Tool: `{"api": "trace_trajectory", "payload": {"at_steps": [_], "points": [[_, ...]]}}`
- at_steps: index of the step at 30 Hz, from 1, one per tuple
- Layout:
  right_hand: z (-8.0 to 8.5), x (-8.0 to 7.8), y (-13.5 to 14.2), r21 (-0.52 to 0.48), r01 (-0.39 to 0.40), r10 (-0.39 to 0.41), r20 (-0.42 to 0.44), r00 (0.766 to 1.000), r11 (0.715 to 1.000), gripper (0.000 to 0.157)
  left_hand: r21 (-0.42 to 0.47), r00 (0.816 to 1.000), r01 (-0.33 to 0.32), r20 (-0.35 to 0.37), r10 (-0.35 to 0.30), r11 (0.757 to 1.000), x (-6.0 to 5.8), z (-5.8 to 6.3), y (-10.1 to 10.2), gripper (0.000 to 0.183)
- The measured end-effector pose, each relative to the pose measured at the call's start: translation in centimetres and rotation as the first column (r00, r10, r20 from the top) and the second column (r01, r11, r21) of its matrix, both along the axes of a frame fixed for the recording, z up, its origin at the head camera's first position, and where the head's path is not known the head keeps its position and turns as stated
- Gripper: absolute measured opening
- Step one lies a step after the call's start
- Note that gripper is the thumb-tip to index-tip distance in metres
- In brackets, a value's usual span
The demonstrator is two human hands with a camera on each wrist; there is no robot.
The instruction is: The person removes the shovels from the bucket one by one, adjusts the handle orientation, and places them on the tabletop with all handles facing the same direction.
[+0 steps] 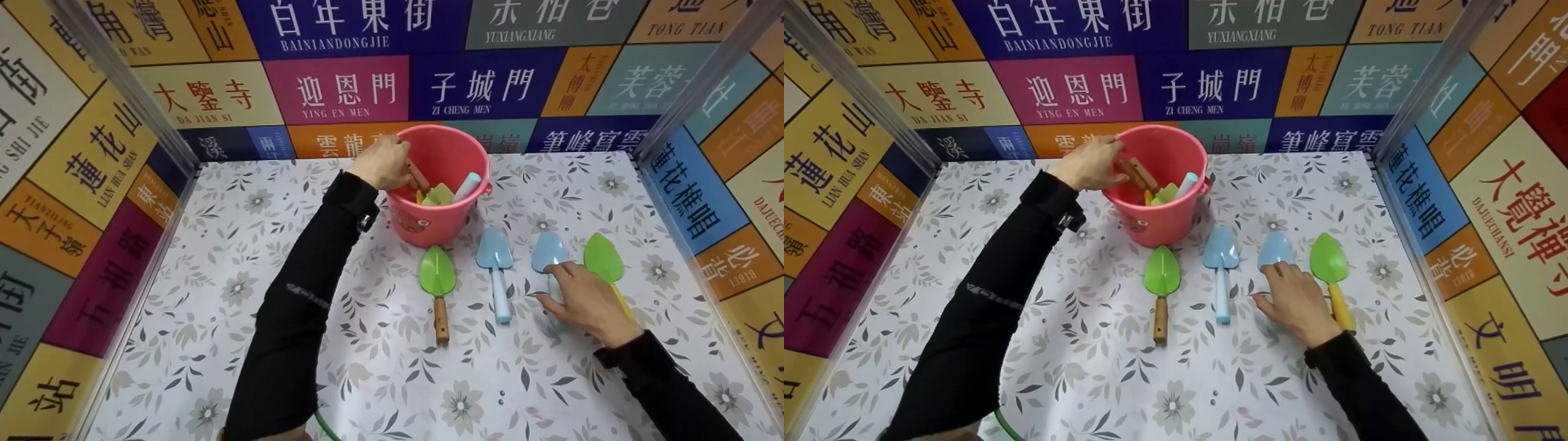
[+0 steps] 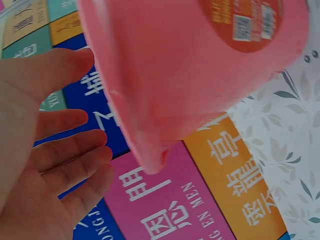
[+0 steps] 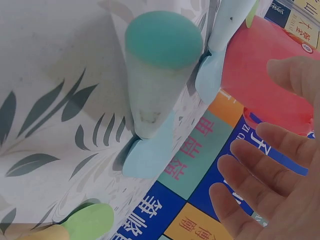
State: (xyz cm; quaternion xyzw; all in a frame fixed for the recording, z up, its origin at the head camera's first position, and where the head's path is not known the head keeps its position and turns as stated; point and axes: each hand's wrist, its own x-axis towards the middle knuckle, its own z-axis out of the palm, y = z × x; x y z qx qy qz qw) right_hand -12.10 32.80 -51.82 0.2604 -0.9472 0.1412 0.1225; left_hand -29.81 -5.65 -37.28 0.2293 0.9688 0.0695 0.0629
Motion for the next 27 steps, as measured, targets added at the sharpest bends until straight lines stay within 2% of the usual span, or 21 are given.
{"api": "trace_trajectory", "payload": {"at_steps": [3, 7, 13, 21, 27], "points": [[-0.1, 0.0, -0.1, 0.003, 0.009, -0.009, 0.019, 1.0, 1.0, 0.047, -0.073, 1.0, -0.009, 0.012, 0.01, 0.997, -0.5, -1.1, 0.4, 0.044], [-0.3, -0.1, -0.1, 0.004, 0.006, -0.006, 0.022, 1.0, 1.0, 0.047, -0.142, 1.0, -0.002, -0.013, 0.0, 0.99, -1.0, -1.9, 1.0, 0.045], [-0.4, -0.2, -0.4, 0.014, -0.016, 0.016, -0.032, 0.999, 1.0, 0.047, -0.193, 1.0, 0.021, -0.004, -0.022, 0.981, -1.2, -2.3, 2.0, 0.044], [-0.4, -0.3, -0.6, 0.017, 0.015, -0.016, 0.045, 0.999, 1.0, 0.048, -0.277, 1.0, -0.007, -0.019, 0.002, 0.961, -1.9, -3.2, 3.0, 0.039], [-0.5, -0.2, -0.3, 0.012, 0.027, -0.027, 0.029, 0.999, 1.0, 0.047, -0.312, 0.999, -0.049, -0.007, 0.05, 0.949, -2.3, -4.1, 3.6, 0.039]]}}
